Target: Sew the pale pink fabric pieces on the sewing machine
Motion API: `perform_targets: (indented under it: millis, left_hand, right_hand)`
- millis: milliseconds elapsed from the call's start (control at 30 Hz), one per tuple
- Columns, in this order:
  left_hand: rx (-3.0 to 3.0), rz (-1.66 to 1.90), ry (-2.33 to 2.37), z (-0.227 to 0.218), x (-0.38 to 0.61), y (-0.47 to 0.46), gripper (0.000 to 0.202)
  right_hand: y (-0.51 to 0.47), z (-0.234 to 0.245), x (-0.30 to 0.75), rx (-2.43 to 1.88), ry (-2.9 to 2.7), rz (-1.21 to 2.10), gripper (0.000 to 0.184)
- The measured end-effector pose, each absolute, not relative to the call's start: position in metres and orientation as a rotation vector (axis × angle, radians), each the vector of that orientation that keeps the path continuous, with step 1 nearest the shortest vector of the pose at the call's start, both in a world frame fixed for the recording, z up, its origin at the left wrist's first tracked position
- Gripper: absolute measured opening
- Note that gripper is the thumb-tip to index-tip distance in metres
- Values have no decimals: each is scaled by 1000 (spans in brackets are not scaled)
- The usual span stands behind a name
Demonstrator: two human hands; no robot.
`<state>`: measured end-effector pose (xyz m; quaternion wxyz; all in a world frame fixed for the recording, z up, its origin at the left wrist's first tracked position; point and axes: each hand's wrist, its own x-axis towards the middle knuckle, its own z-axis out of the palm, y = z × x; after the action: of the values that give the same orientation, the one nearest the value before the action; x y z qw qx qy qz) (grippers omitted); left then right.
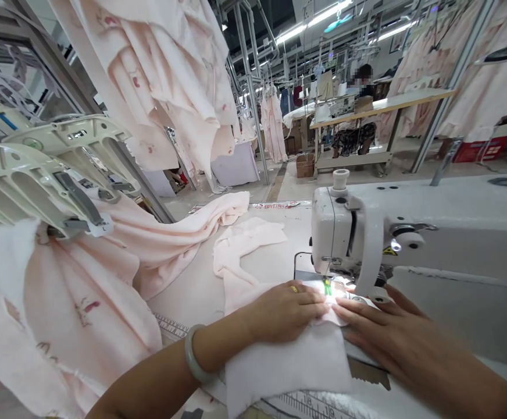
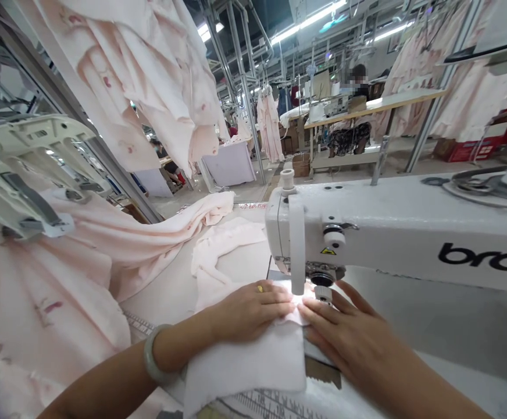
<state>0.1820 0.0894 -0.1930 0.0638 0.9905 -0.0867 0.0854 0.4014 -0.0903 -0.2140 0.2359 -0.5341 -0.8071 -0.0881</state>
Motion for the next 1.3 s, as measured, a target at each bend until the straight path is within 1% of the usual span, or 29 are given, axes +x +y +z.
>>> perform_targets:
  millis: [133,333,433,533,700,800,1000,1033,1167,1233,1300]
  left_hand:
    - [2959,273,-287,-191,188,99,36]
    - [2981,286,-255,-188,197,110,35]
    - [3031,301,-258,-188,197,109,31]
    - [3079,334,-313,-188,193,105,33]
    - [3017,344,-394,-192,191,104,32]
    - [3014,308,-343,-195,196,107,34]
    - [3038,204,-175,-194,203,111,41]
    - [3033,198,-166,-193,203,112,41]
    - [3013,192,-163,-190,202,112,40]
    - [3017,173,-149,-190,201,110,41]
    - [3028,150,-110,-190,200,108,43]
  right_hand:
    - [-92,-220,406,-1555,-2162,-253,41]
    - [-94,-221,408,-1561,-2100,-320,40]
    - [-93,-217,407,-1549,-2093,-292,41]
    - [-92,-215,403,-1523,-2136,-247,44]
    - [-91,-215,400,-1529,-2125,-238,42]
    - [-90,-217,402,-1572,-2112,-254,40]
    - [-89,-218,409,-1548,-2121,-303,43]
    - [-89,-218,409,-1541,-2115,-296,42]
    - [-88,-214,408,-1518,-2106,-302,25]
    - [-89,-212,408,-1511,-2109,-317,24]
    - [-89,-209,407,-1517,-2097,-331,28]
